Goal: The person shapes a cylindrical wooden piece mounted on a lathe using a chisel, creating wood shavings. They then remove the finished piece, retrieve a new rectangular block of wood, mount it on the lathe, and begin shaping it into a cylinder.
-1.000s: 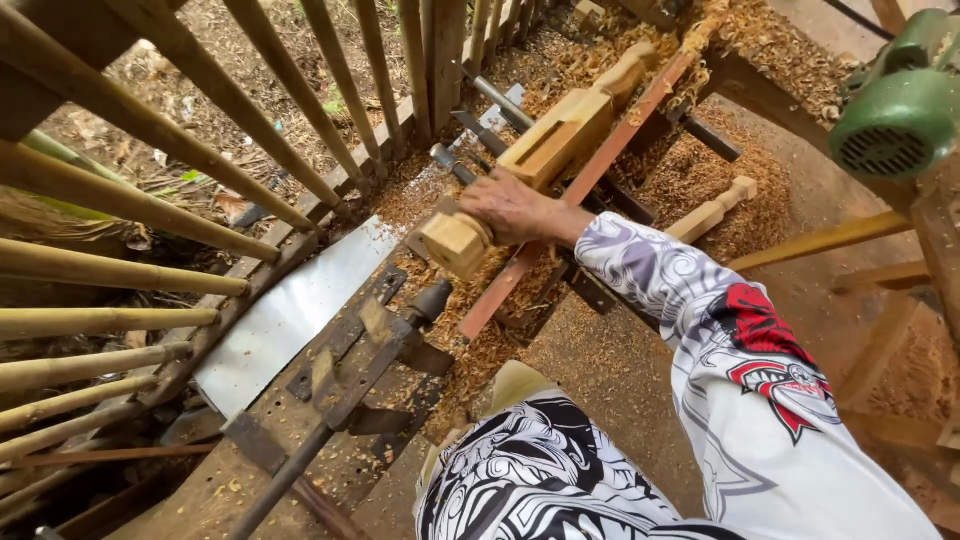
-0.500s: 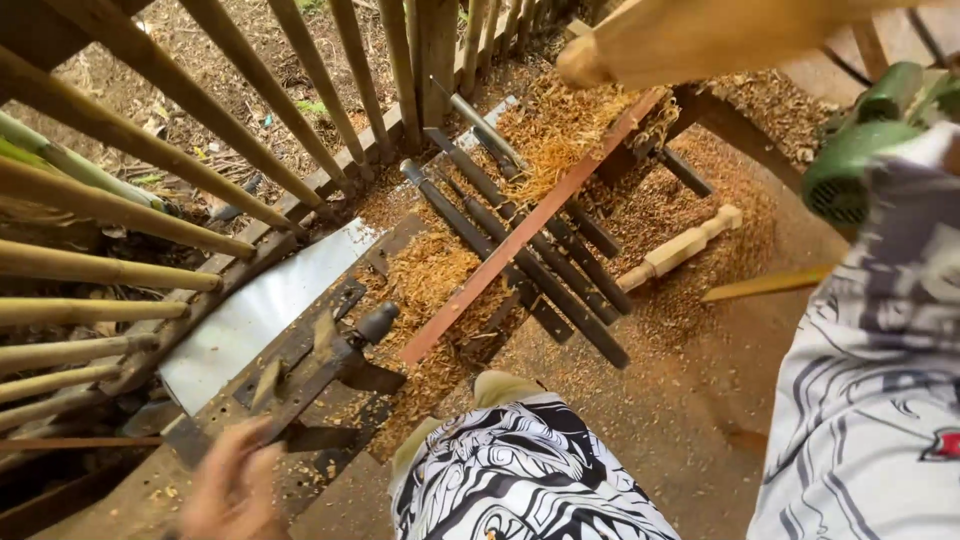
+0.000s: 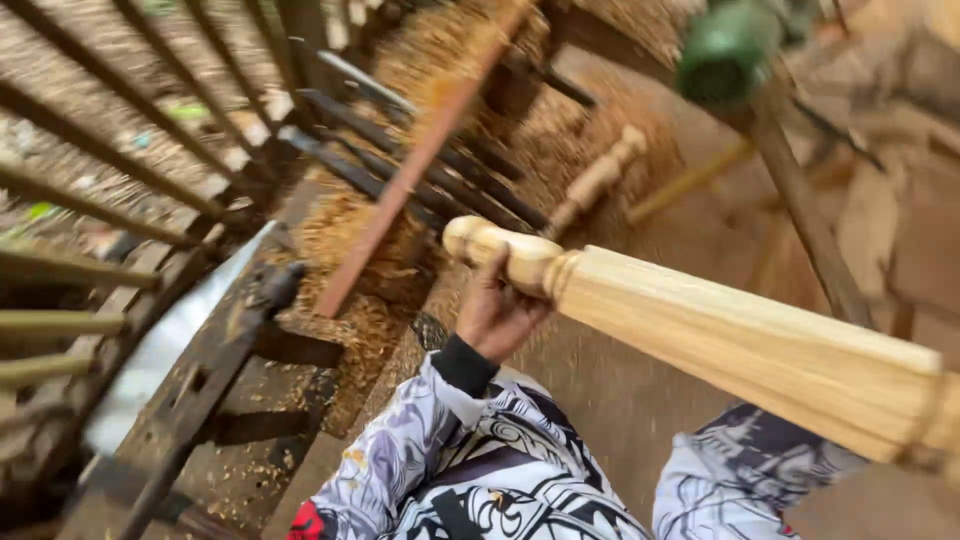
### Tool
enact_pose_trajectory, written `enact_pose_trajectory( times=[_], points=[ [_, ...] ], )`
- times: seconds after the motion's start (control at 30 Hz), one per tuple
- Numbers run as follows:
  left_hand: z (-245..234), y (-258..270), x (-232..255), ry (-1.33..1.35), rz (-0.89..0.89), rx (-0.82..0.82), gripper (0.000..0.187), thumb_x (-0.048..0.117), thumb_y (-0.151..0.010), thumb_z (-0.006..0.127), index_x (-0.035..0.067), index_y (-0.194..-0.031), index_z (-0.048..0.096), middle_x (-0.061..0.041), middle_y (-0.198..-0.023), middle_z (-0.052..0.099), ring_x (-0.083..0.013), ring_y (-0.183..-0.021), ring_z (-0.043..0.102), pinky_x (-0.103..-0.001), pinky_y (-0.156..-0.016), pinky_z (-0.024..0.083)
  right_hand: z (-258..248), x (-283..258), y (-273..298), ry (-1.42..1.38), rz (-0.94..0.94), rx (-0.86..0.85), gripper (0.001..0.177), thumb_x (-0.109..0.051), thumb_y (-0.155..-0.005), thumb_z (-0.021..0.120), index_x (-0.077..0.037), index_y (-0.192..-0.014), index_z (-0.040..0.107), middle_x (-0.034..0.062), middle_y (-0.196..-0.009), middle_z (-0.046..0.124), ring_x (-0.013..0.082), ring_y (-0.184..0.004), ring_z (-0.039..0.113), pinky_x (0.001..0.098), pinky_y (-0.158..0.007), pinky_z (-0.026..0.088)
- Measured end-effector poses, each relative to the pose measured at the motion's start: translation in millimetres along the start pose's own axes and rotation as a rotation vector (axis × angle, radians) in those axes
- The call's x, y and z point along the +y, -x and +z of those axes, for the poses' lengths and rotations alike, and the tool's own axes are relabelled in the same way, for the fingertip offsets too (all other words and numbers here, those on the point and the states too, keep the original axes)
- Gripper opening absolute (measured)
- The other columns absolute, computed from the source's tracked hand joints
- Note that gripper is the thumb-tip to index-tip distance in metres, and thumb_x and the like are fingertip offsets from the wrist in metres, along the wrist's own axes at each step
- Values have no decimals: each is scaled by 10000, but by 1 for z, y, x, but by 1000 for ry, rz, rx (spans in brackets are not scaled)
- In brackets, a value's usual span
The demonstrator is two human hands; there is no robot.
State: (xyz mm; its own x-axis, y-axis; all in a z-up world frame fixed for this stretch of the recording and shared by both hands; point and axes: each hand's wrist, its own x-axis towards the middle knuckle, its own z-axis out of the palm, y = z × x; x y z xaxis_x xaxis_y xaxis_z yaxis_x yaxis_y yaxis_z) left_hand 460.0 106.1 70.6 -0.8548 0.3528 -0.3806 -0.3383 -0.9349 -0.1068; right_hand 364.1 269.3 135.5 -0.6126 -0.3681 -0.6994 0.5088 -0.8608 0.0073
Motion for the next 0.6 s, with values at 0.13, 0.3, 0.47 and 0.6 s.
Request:
enact_pose_trajectory(
  times=[0.13,0.3,0.47,0.6],
  points=[
    [-22,-1,-29,-54,177,-167,830,431,-858,833,102,-1508,435,-133,-1445,570,-314,-1366,514,-502,-1218,401,-98,-36,144,91,-545,-142,517,-508,-992,667,-126,-1323,555,12,-1191,578,197,-1122,537,427,-1080,456],
    [-27,5,-35,-67,232,-346,887,312,-803,872,102,-1540,426,-127,-1553,512,-298,-1476,457,-512,-1301,323,-185,-74,235,306,-1104,-292,683,-580,-947,747,-104,-1390,540,52,-1266,636,251,-1212,568,488,-1126,435],
    [-60,4,-54,-214,267,-329,993,463,-800,880,74,-1566,383,-159,-1601,463,-356,-1529,377,-545,-1332,225,-287,-160,200,265,-1271,-350,696,-552,-967,813,-92,-1401,521,88,-1215,643,287,-1187,599,538,-1110,431],
    [-106,-4,-93,-197,147,-165,1050,621,-765,835,59,-1540,404,-184,-1558,463,-390,-1458,405,-625,-1231,251,-260,-210,190,303,-1217,-447,672,-475,-923,842,-125,-1399,521,63,-1246,647,275,-1208,623,515,-1123,449]
  ],
)
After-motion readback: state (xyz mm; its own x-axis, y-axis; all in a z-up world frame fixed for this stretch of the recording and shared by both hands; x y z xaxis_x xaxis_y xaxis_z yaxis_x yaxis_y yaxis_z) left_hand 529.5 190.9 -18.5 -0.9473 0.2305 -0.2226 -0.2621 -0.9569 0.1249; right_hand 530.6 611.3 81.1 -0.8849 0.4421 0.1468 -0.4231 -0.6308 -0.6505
